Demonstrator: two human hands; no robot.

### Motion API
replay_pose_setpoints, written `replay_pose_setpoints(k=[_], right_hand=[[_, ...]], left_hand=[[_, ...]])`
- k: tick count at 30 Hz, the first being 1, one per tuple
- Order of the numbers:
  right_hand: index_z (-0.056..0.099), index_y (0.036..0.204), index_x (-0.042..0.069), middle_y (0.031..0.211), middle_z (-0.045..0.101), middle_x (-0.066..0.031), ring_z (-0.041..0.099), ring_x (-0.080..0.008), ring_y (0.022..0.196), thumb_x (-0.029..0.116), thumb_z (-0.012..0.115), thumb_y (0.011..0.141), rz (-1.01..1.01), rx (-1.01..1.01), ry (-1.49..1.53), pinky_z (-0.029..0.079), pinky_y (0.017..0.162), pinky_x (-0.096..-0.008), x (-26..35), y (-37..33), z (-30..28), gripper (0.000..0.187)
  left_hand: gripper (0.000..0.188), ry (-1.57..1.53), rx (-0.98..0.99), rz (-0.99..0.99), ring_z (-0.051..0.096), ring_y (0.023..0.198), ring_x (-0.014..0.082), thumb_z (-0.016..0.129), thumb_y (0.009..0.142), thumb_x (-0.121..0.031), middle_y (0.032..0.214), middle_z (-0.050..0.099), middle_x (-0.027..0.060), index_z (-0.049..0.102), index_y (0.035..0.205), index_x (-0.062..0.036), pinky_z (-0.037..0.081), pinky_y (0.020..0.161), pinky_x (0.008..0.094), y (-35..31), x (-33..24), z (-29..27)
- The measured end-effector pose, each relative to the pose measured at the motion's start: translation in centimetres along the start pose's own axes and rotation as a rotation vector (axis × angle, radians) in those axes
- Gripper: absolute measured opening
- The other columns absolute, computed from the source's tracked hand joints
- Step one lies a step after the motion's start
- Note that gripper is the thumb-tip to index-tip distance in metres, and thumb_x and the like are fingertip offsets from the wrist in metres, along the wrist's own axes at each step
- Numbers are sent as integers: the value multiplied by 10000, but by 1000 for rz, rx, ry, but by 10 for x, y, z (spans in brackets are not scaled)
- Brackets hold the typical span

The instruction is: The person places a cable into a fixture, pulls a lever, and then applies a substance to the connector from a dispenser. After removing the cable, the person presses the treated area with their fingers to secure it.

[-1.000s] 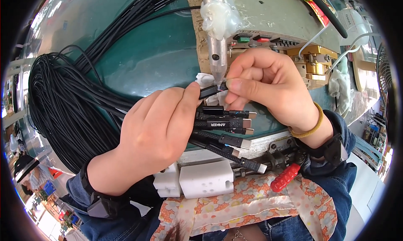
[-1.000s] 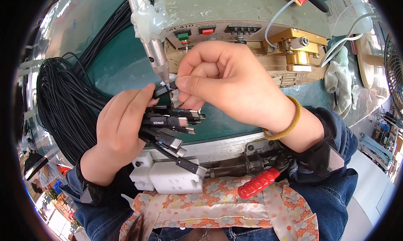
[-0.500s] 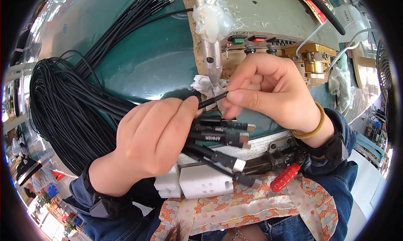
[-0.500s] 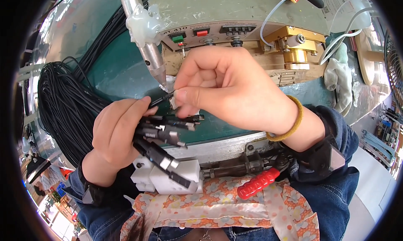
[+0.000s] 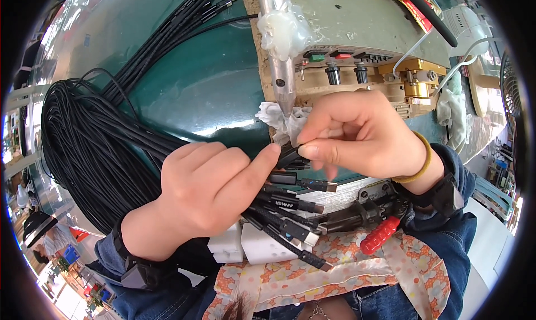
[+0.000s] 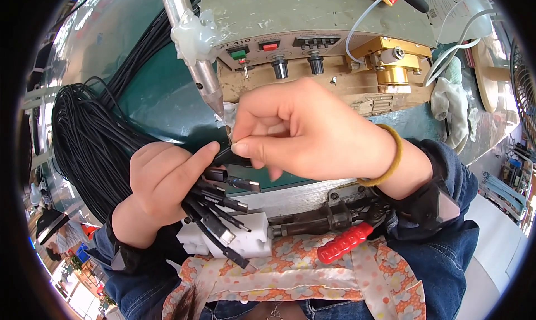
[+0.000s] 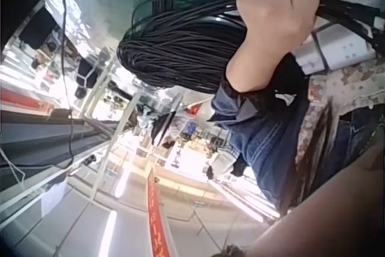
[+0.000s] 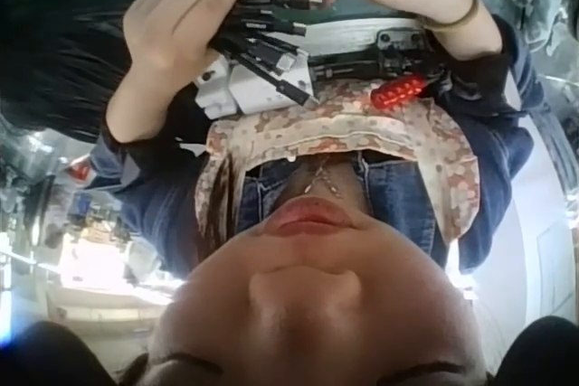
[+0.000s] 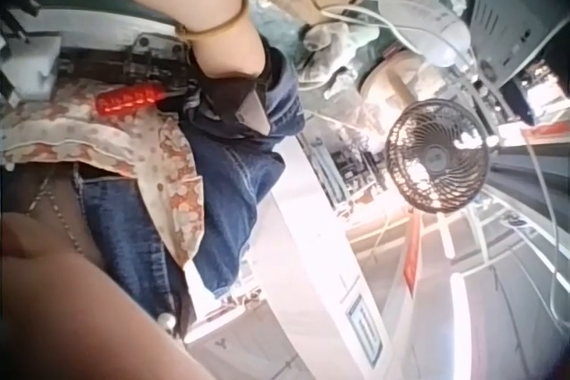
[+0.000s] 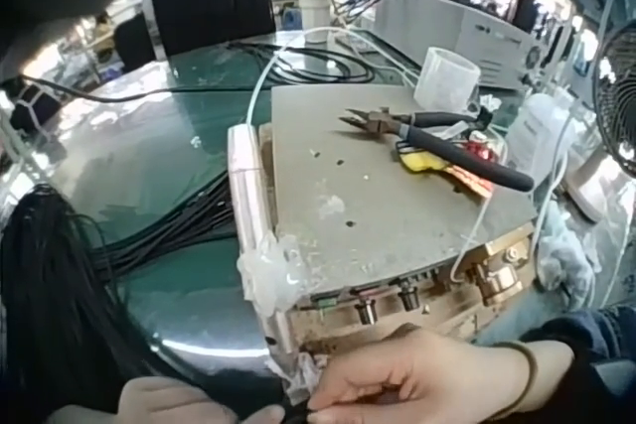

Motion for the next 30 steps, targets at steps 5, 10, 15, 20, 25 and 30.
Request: replay_pose_setpoints(k=[5,10,15,20,25,30], right_hand=[[568,913,-33,749,634,-67,635,-126,663,-47,625,800,-56,73,20,487,597,-210,15,-7,1,127],[565,905,-36,761,641,-77,645,-140,668,-51,614,806,44,83,162,497,605,-213,7,-10,2,112],[561,893,-37,776,649,-103,659,-166,682,-37,592,829,114,-83,360,521,624,-233,-11,1,-6,71],[552,916,-34,789,654,-119,663,-179,684,-14,580,853,112,-177,362,533,629,-250,-16,7,-8,72],[542,948,-31,796,656,-123,663,-182,693,7,581,863,51,-240,415,537,635,-258,-16,9,-9,101],[541,947,-30,802,655,-122,665,-183,718,2,576,864,40,-170,427,539,664,-260,-17,8,-9,96]], left_hand=[[378,-176,-48,-76,533,541,191,645,581,-87,691,526,58,637,945,14,430,468,278,0,10,7],[368,-155,2,-147,593,625,229,693,612,-111,758,602,90,637,955,9,463,554,290,-3,9,1],[384,-179,-63,-127,626,677,233,697,604,-73,806,630,106,625,966,33,490,589,291,-6,5,-4],[323,-53,-77,-95,583,612,184,623,642,-23,797,594,103,618,955,56,471,497,271,-4,8,4],[339,60,-105,-99,575,608,181,613,639,-19,797,585,111,615,968,61,467,501,262,-2,9,0],[335,92,-87,-81,563,598,175,621,643,-20,795,577,108,617,966,66,462,498,259,-2,8,0]])
Point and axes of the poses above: each hand's wrist, its own y-axis towards the middle knuckle, its own z-axis out of the palm, x = y × z, the point moved 6 cm from there along y, towards the middle knuckle
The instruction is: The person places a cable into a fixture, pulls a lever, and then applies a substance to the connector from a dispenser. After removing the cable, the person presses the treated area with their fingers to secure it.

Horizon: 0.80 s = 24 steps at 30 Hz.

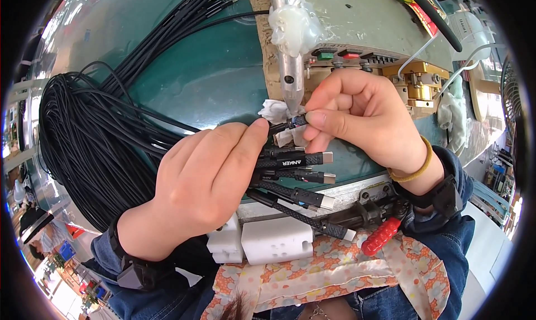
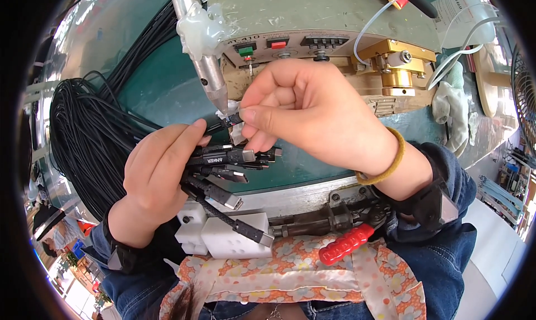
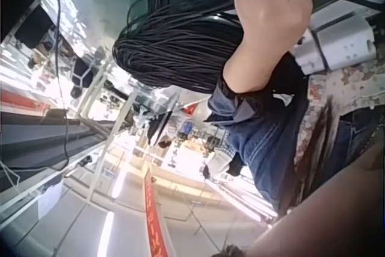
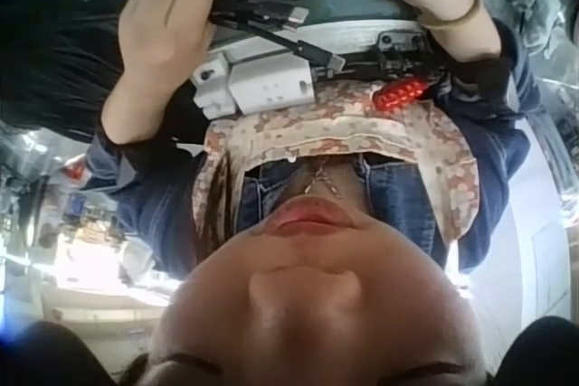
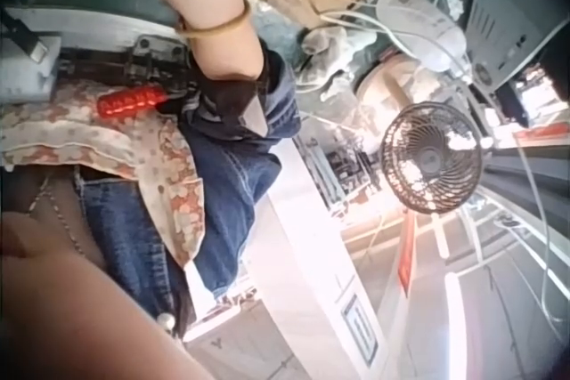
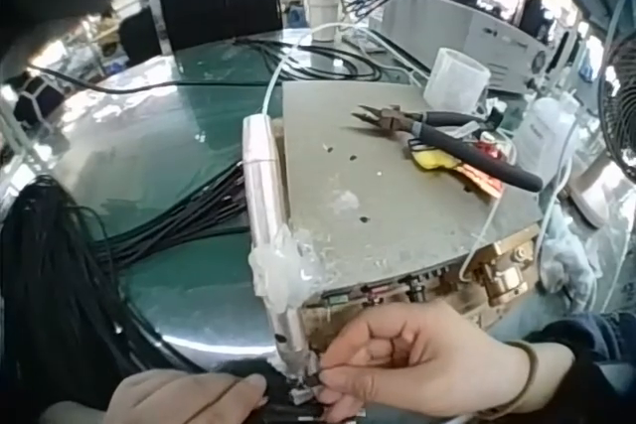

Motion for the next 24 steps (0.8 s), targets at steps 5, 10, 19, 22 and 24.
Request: replay_pose_setpoints(k=[5,10,19,22,24], right_hand=[[543,933,-45,816,647,-110,657,-164,752,-20,556,858,-36,12,-19,528,691,-253,2,-3,3,80],[538,935,-31,806,647,-117,661,-178,766,-30,571,856,-127,-21,-52,530,732,-267,2,-3,4,85],[541,908,-49,768,637,-120,667,-207,724,-31,576,851,23,105,-32,541,663,-280,6,-8,10,69],[553,903,-45,759,634,-119,661,-201,680,-30,587,844,39,127,-5,540,632,-284,4,-9,14,69],[559,900,-43,755,632,-118,657,-198,657,-30,592,840,46,137,8,539,617,-286,5,-10,15,69]], left_hand=[[317,-2,2,-17,556,588,165,644,660,-18,779,570,97,620,964,67,457,491,252,0,-1,0],[302,-8,-2,-29,553,577,162,658,670,-20,754,564,89,627,958,65,453,486,246,1,0,1],[342,-61,12,53,516,521,147,685,641,-65,695,540,56,647,964,42,416,451,251,1,-6,-8],[404,-71,131,23,560,546,183,710,617,-89,679,578,59,638,995,32,438,494,271,-1,-6,-6],[381,-81,84,62,494,505,140,671,614,-99,662,497,38,654,977,16,395,434,247,-3,-6,-4]])
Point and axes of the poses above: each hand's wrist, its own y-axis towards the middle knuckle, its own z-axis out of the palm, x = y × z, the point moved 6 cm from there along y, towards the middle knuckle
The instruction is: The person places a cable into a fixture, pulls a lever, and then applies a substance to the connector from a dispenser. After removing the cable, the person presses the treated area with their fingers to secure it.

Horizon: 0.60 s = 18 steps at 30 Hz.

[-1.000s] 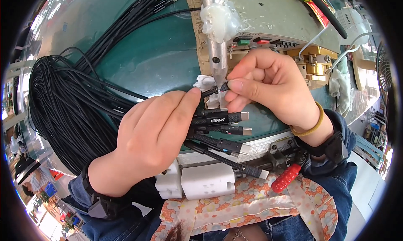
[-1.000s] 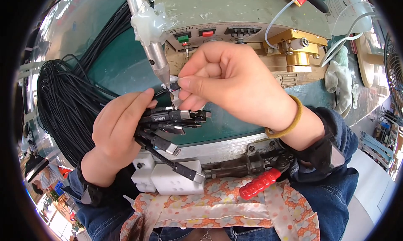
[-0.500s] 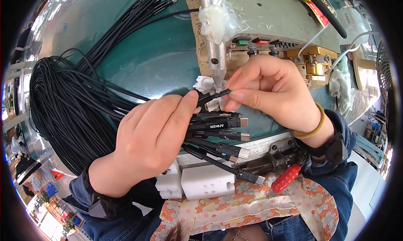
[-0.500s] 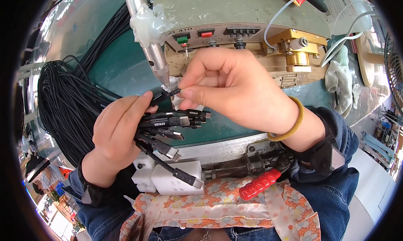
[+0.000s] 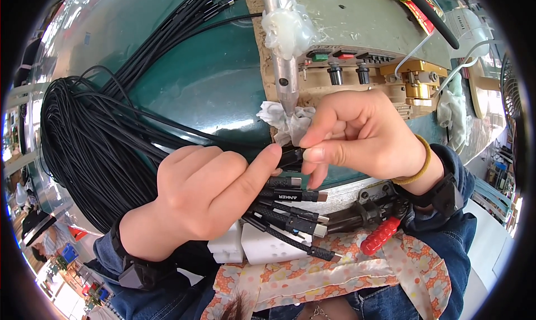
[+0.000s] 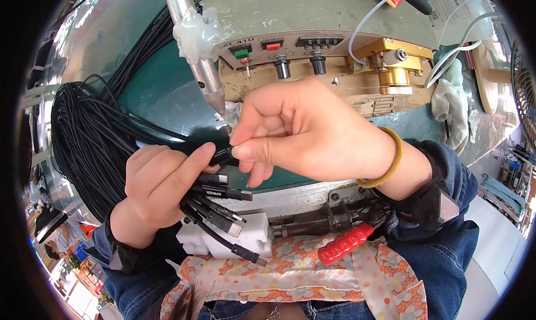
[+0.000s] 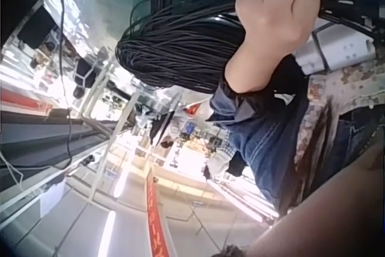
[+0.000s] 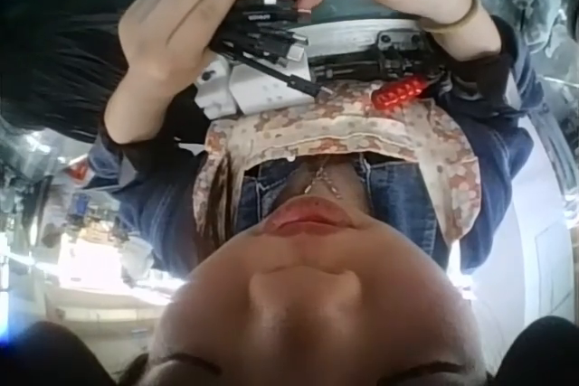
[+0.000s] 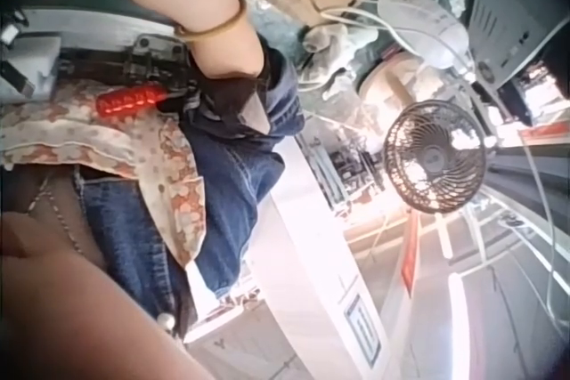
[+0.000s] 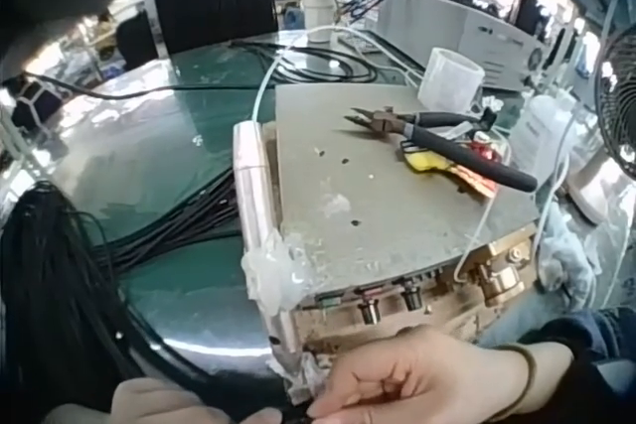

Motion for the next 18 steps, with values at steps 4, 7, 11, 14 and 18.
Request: replay_pose_setpoints(k=[4,7,11,14,18], right_hand=[[583,873,-36,727,620,-77,596,-132,581,-24,610,830,23,-10,-166,480,544,-242,6,2,0,52],[608,824,-25,694,596,-24,497,-81,531,8,638,820,-320,47,-731,380,476,-213,23,-2,2,45],[613,789,-18,672,576,11,442,-63,532,37,653,814,-84,176,-581,314,458,-209,3,1,12,73],[623,796,-15,665,582,4,468,-61,525,52,650,820,17,98,-441,338,456,-199,-4,2,8,76],[634,819,-14,656,594,-15,510,-65,509,62,630,833,189,-45,-314,380,451,-190,-4,4,1,78]], left_hand=[[383,-38,-75,21,473,501,123,640,608,-103,667,461,30,658,976,3,380,410,235,-2,5,6],[383,-38,-92,27,488,524,129,633,609,-102,687,470,37,654,978,-2,393,422,236,2,4,8],[364,23,26,0,516,562,146,627,621,-100,728,497,55,642,970,2,422,452,244,4,0,8],[351,63,216,-50,531,582,163,620,633,-97,761,521,70,630,965,18,442,475,252,1,0,13],[353,85,29,-59,553,601,183,611,651,-95,788,544,87,607,973,49,465,496,265,-1,5,10]])
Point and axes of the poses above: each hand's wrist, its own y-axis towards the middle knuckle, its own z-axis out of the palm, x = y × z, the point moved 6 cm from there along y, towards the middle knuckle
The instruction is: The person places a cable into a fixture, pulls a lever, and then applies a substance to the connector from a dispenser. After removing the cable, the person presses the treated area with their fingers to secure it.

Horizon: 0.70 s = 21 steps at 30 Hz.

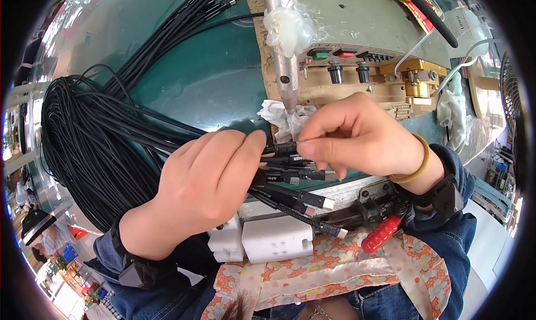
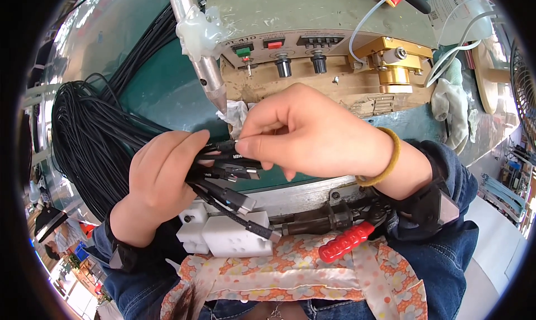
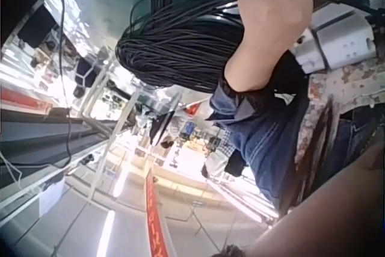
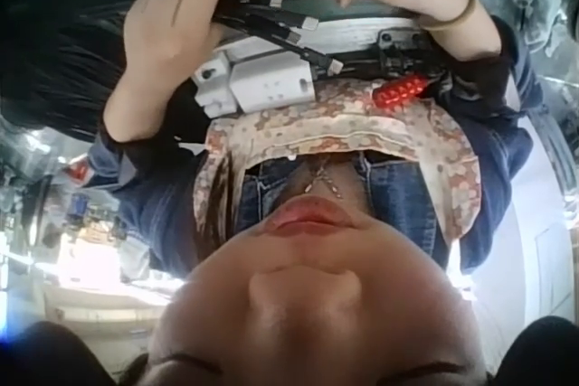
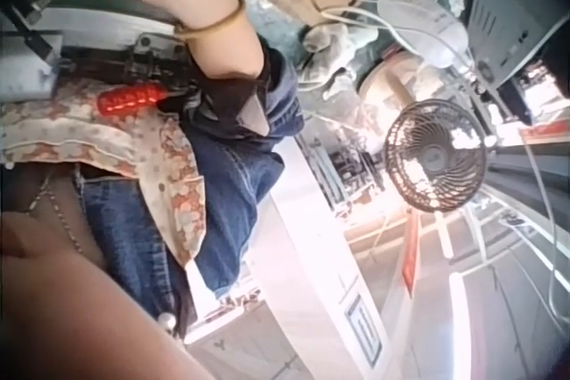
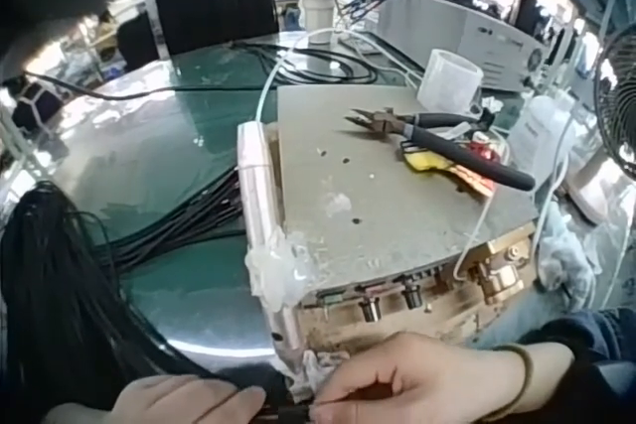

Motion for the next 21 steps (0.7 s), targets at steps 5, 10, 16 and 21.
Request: replay_pose_setpoints(k=[5,10,16,21], right_hand=[[637,844,-18,654,612,-49,550,-88,471,74,587,856,44,-133,86,427,437,-191,-3,2,-11,106],[629,836,-26,654,614,-62,547,-97,451,76,572,862,62,-193,170,423,426,-196,-5,2,-14,120],[629,841,-14,619,596,-53,570,-117,478,109,579,841,18,-186,165,435,439,-224,-3,0,-14,133],[612,843,-9,618,577,-93,591,-180,529,59,612,794,-420,-294,-516,428,438,-243,17,-9,-13,84]], left_hand=[[352,-28,-73,22,597,679,220,600,665,-67,856,579,120,590,988,75,504,572,286,0,2,-2],[350,-20,-98,21,612,734,243,601,659,-41,895,596,141,589,988,77,519,626,306,4,2,0],[347,-27,-122,7,613,741,246,601,652,-37,899,599,144,591,980,80,518,624,308,4,2,-2],[338,0,-135,39,610,738,238,601,651,-41,904,600,141,597,968,77,515,617,299,3,1,-3]])
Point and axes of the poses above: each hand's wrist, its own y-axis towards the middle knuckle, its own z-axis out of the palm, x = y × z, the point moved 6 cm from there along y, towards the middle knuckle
